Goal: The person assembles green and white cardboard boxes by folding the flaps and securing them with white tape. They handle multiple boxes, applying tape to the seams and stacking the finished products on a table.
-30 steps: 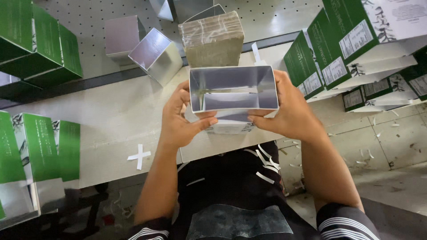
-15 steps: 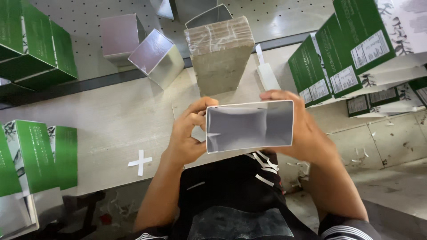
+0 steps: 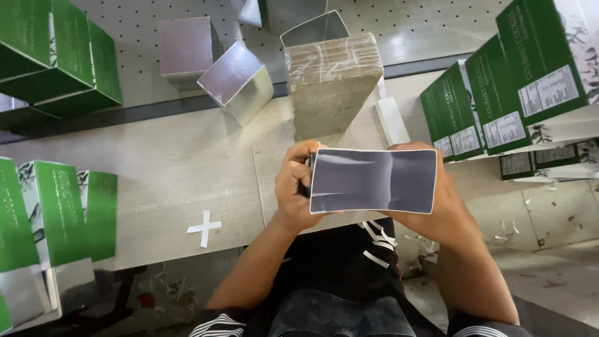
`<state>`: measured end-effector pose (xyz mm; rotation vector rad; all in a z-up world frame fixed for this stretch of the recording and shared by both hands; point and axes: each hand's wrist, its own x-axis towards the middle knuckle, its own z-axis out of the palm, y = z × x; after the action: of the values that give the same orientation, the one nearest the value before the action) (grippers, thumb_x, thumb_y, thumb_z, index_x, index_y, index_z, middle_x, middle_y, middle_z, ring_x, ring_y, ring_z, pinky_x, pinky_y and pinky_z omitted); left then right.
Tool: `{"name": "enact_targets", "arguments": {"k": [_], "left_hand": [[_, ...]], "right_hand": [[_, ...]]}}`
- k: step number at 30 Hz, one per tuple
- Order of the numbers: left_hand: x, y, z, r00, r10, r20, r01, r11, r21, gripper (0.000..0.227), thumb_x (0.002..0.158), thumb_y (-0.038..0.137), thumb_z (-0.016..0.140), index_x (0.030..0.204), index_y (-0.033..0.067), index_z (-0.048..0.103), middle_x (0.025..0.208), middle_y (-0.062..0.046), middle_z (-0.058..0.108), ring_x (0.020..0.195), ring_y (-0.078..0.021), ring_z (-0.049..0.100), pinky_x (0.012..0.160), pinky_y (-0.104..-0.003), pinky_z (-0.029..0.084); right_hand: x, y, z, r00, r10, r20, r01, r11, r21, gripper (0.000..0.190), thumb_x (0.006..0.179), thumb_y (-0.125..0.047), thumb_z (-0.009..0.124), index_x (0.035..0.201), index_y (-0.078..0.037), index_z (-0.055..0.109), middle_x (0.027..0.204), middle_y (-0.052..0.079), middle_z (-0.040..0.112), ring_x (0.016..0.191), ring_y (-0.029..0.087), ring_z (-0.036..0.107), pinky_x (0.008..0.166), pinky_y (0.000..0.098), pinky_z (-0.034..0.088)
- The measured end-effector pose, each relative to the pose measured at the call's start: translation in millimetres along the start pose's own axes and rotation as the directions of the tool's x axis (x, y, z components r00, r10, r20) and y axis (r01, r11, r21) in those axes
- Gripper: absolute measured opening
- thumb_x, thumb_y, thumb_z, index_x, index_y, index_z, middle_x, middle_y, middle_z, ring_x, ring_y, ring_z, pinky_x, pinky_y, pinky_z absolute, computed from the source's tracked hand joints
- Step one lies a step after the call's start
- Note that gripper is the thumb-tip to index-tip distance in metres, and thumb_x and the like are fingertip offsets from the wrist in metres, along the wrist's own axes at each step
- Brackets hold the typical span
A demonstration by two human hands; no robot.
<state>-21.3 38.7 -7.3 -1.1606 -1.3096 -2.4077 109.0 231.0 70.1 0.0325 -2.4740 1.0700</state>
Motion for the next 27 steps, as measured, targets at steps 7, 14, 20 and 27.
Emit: {"name": "enact_targets", "arguments": {"k": [7,14,20,27], "left_hand": [[10,4,2,1.000,0.029,-0.001,-0.029,0.999,0.035,0.063,0.073,0.042,0.095,0.076,0.0093,0.041,0.114,-0.028,0.060,0.101,-0.0362,0.065,0.099,-0.045,0.051],[0,-6,-6,0.999,0.041,0.025,-0.042,0.997,0.071,0.062,0.080,0.040,0.090,0.070,0.0095,0.037,0.106,-0.029,0.062,0.094,-0.0370,0.067,0.111,-0.052,0.045],[16,11,-1,0.998,0.046,0.050,-0.054,0.983,0.178,0.061,0.080,0.051,0.086,0.071,0.0063,0.045,0.104,-0.029,0.061,0.090,-0.0391,0.065,0.106,-0.055,0.050],[12,7,-7,0.998,0.009,0.070,-0.021,0.982,0.186,0.062,0.076,0.048,0.090,0.072,0.0076,0.044,0.104,-0.028,0.062,0.091,-0.0359,0.066,0.103,-0.052,0.052]], "right_hand": [[14,-22,-2,0.995,0.103,0.010,-0.104,0.989,0.103,0.082,0.062,-0.018,0.096,0.126,0.004,0.051,0.113,0.023,0.070,0.098,0.042,0.073,0.086,0.0500,0.056],[10,15,9,1.000,-0.013,0.003,0.012,0.991,0.135,0.088,0.062,-0.030,0.096,0.127,0.006,0.049,0.123,0.020,0.067,0.109,0.032,0.071,0.096,0.0402,0.053],[17,-5,4,0.965,0.224,0.133,-0.240,0.963,0.119,0.093,0.055,-0.030,0.100,0.129,-0.002,0.052,0.120,0.021,0.070,0.107,0.040,0.071,0.090,0.0472,0.055],[39,-31,-15,0.861,0.468,0.198,-0.484,0.874,0.039,0.101,0.046,-0.029,0.105,0.132,-0.010,0.055,0.117,0.021,0.072,0.105,0.049,0.072,0.083,0.0556,0.057]]}}
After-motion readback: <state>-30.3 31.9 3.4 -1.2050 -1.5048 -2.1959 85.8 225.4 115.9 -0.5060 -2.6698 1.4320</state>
